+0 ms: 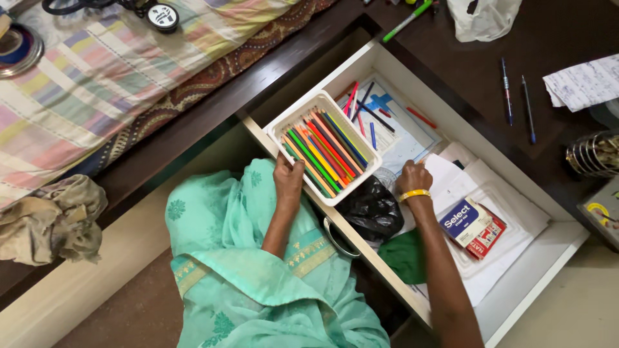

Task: The person sits on the floor and organizes colored pencils from a drawer into a white plastic tray. They pick up pencils one by one, sort them by color, and place them neatly in the tray.

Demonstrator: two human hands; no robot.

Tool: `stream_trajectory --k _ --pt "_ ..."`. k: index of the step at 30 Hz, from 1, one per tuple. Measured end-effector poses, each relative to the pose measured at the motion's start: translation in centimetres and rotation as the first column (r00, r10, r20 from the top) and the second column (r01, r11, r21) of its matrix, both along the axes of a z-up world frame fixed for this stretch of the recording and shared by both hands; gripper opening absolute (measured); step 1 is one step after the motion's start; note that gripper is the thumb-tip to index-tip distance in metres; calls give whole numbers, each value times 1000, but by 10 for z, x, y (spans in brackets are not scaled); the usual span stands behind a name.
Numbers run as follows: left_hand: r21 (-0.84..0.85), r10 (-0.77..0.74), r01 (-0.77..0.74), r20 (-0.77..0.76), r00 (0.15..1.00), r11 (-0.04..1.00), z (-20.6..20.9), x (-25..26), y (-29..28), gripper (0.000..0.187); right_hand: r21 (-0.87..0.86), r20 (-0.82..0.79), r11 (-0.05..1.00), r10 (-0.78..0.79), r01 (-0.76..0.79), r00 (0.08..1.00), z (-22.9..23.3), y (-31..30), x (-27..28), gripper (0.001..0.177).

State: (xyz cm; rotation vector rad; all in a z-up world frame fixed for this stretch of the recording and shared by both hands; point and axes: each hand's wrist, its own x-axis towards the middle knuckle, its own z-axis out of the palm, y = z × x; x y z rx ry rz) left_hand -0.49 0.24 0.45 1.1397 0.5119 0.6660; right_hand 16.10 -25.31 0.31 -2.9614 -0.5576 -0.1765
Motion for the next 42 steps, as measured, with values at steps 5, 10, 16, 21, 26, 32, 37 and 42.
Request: stream_trajectory --k 5,10,16,21,26,32,37,42 --pt "-10 -9 9 14 1000 1000 -1 0 0 49 5 -101 991 -130 131 986 1 12 1 22" --pt "-21 -24 25 30 999 999 2 -2 -1 49 80 -117 976 -194 203 974 -2 7 -4 30" --pt "1 -21 21 -23 999 1000 7 -3 -3 49 183 -137 939 -270 293 953 -7 8 -1 35" --pt "-70 -27 27 3 1000 997 8 -2 -3 50 265 -209 888 -328 376 921 3 11 1 30" --pt "-56 -12 12 0 1000 998 1 0 -2 55 298 9 931 -222 209 975 17 27 19 35" --pt "12 -12 12 29 1000 1000 -4 2 0 51 178 70 983 -67 53 995 55 52 63 34" --pt "10 7 -7 -30 1000 1000 -4 3 -2 52 106 -72 993 -46 53 996 83 59 89 45" --pt "10 -8 7 49 999 1000 3 2 -2 53 -57 -209 992 -126 116 970 95 60 101 32"
